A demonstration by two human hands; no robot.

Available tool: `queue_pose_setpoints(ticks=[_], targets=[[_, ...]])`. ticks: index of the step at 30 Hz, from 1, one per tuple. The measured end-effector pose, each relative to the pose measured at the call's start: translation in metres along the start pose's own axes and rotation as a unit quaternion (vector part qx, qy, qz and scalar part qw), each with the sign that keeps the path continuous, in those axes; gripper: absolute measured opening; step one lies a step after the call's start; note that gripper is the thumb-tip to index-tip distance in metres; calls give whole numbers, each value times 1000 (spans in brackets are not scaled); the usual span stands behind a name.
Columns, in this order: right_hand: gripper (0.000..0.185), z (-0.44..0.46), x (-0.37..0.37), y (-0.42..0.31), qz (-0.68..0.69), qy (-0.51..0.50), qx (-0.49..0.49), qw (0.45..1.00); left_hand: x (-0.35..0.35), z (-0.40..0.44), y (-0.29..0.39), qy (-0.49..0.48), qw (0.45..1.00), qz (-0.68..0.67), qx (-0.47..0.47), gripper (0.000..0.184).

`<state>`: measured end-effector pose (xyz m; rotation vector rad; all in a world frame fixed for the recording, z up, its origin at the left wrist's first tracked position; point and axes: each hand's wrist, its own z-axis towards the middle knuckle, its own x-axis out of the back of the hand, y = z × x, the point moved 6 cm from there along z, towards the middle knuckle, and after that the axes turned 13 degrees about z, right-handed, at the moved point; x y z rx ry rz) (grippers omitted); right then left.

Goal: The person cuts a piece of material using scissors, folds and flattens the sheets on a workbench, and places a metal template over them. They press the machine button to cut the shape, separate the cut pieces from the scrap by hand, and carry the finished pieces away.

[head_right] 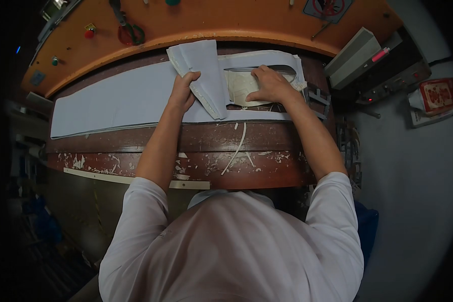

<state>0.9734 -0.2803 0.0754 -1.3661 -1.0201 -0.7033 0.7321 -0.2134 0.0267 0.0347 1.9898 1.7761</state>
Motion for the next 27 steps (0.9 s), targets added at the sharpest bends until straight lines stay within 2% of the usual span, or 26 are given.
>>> queue_pose_setpoints(ticks=[7,17,23,27], targets=[[92,-13,-6,-10,28,68,40,997,2,2,-3,-8,1000,-4,-6,53],[90,13,-3,-7,-59,-8,-48,997,1,2,-2,-14,1000,-12,0,51],[92,12,-5,4,-7,-32,-88,996,3,3,-4,-11,1000,-14,0,52],[80,-2,10,-11,-22,1,-59,998,3,2,-3,-21,1000,-14,11,51]])
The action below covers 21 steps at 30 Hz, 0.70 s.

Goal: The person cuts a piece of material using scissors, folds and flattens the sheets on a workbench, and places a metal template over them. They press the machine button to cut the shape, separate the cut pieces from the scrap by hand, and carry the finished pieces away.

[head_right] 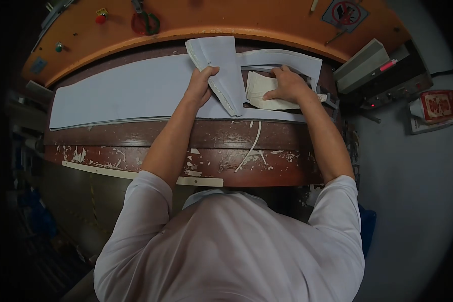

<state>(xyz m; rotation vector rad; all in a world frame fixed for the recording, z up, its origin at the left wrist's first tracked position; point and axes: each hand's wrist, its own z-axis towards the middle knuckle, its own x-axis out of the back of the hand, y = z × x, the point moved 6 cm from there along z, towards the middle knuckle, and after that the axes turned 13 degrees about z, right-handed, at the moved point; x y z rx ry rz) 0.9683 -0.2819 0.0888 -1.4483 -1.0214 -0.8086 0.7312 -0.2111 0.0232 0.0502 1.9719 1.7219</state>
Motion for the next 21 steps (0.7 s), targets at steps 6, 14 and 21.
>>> queue_pose_setpoints(ticks=[6,14,21], targets=[[56,-33,67,-18,209,1,-41,977,0,1,1,-1,1000,-25,-12,50],[39,-12,63,-41,656,127,41,743,-1,-1,1,-15,1000,-23,1,47],[44,39,-67,-75,654,120,-59,745,0,0,3,-12,999,-45,-28,61]])
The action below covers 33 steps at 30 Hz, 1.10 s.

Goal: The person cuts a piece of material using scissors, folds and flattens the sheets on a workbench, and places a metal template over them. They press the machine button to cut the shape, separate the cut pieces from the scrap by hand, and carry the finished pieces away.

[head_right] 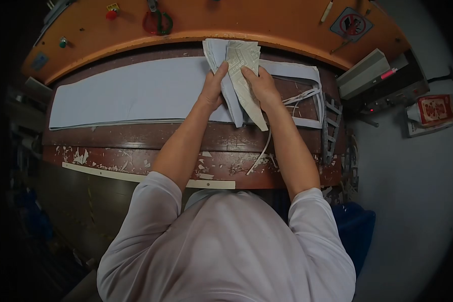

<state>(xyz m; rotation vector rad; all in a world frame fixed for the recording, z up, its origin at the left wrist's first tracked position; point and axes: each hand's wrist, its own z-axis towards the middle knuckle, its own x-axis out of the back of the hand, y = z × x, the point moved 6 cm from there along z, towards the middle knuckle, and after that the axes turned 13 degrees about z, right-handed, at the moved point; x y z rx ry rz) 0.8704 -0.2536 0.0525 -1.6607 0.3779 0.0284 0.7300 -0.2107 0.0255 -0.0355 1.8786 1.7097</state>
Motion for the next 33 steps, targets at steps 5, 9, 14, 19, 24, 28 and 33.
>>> queue_pose_setpoints(ticks=[5,9,14,19,24,28,33], targets=[[44,-18,-14,-1,67,-35,-1,997,1,6,-13,12,985,159,-65,74],[36,-51,-1,-10,74,4,16,997,0,4,-17,-2,960,265,-89,67],[43,-126,38,-13,42,90,104,990,-25,-1,-4,-67,978,183,-71,85],[43,-244,147,-13,97,210,176,957,-30,-2,0,-31,936,329,-121,51],[39,-424,292,-18,67,483,186,853,-42,-13,7,70,802,540,-245,37],[44,-597,406,4,29,687,164,707,-23,-20,18,235,630,686,-279,48],[107,-773,562,109,-325,816,-165,448,-8,0,2,222,623,734,-156,71]])
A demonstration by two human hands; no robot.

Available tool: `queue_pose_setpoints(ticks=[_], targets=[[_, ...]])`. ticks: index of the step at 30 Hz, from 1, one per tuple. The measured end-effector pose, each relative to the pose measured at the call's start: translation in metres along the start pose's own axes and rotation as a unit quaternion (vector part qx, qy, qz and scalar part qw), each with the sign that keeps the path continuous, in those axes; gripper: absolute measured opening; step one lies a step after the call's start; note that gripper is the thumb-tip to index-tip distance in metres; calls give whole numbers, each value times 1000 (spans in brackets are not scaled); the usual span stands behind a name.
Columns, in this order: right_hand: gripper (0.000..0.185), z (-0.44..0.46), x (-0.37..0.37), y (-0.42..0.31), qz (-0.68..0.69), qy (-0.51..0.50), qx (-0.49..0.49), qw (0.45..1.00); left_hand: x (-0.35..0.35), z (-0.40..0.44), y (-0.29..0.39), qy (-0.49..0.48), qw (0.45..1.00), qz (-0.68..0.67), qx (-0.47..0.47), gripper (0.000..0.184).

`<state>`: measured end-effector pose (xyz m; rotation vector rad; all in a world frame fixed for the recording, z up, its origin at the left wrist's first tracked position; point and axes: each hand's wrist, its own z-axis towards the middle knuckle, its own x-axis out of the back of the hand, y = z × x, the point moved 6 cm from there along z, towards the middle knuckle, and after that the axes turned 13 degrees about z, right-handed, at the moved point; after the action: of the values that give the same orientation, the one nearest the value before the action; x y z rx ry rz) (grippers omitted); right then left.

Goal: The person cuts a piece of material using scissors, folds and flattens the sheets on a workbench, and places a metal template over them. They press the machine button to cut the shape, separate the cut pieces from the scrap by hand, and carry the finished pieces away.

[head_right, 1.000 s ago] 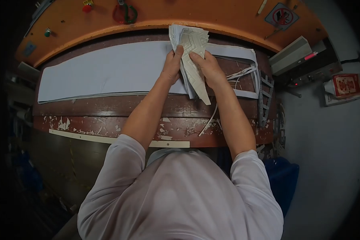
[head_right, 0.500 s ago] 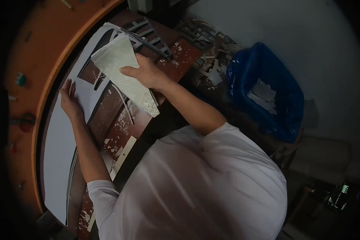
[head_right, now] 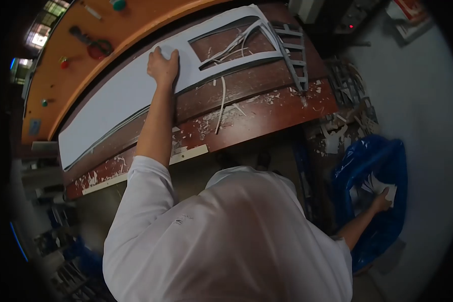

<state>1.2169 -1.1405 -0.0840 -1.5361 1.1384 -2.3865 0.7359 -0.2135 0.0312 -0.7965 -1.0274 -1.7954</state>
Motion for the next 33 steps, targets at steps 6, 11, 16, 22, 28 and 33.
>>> queue_pose_setpoints(ticks=[6,11,16,22,28,33], targets=[[69,-137,-66,-139,170,-138,168,961,4,6,-4,-67,996,54,38,88],[53,-224,-76,-240,338,-285,141,886,25,12,-4,-123,989,78,38,97],[39,-279,-90,-298,437,-411,168,782,25,21,-26,-169,981,87,26,102],[33,-329,-81,-341,438,-494,180,729,53,-4,-14,-218,964,132,83,101],[30,-337,-103,-348,486,-543,167,665,60,-23,-12,-211,962,161,72,99],[29,-342,-83,-395,434,-507,310,677,58,-25,-9,-199,965,154,68,94]])
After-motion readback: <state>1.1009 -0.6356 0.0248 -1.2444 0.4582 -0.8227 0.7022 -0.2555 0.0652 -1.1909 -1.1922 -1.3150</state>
